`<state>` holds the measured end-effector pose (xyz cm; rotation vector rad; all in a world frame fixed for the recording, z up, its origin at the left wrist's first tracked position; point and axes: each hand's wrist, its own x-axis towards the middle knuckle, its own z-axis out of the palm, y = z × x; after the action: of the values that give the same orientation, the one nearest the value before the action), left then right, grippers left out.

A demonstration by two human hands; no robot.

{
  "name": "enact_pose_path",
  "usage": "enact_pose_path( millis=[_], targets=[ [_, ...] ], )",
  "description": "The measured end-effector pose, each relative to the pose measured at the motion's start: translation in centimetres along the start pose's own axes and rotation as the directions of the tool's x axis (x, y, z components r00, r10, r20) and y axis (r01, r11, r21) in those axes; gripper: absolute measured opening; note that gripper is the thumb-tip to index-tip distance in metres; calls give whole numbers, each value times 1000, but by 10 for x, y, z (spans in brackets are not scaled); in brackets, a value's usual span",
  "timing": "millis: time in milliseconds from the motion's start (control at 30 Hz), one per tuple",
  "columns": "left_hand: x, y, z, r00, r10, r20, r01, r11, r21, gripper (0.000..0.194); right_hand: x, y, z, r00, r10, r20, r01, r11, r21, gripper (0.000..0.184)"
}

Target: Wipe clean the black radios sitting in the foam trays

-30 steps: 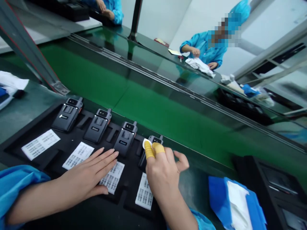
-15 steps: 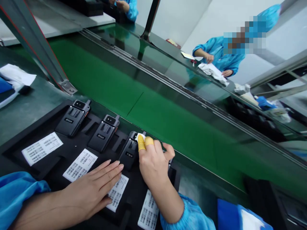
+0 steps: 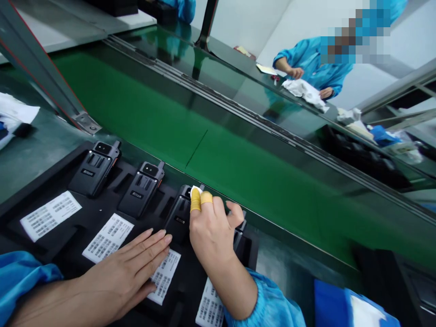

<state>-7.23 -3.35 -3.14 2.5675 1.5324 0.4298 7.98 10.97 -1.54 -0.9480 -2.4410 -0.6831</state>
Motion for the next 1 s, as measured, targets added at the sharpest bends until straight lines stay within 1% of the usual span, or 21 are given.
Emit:
enact_pose_path(
  millis=[100,233,300,400,467,533,667,800,900,1000],
  targets=[
    [-2,0,5,1000,-13,-19,13,1000,-25,46,-7,-2,-2,1000,2,11,-1,1000,-13,29],
    [-5,1,12,1000,-8,-27,8,1000,-7,50,-11,-9,-4,1000,16,-8,-17,998,-65,30],
    [-4,1,11,1000,-6,-17,7,1000,13,50,-13,-6,-4,1000,25,-2,-25,997,-78,29],
    [-2,0,7,1000,7,2,-7,999,31,49,-19,5,-7,999,42,-13,-43,997,-67,27],
    [-1,0,3,1000,14,14,-14,1000,23,48,-26,11,-12,996,84,-10,-85,995,-56,25],
    [0,0,1,1000,1,25,-1,1000,5,46,-34,11,-19,995,103,6,-102,994,-32,24],
    [2,1,-1,998,-12,56,13,1000,-18,43,-42,-11,-30,999,43,16,-44,996,72,19],
    [2,2,0,999,-12,49,14,1000,-27,45,-39,-34,-29,1000,-10,1,10,989,147,25],
    [2,2,-2,999,-10,50,11,1000,-9,45,-36,-40,-27,999,-33,8,31,991,133,29],
    [2,1,-2,999,-4,48,3,1000,17,46,-39,-38,-27,1000,-14,25,11,996,86,30]
  ],
)
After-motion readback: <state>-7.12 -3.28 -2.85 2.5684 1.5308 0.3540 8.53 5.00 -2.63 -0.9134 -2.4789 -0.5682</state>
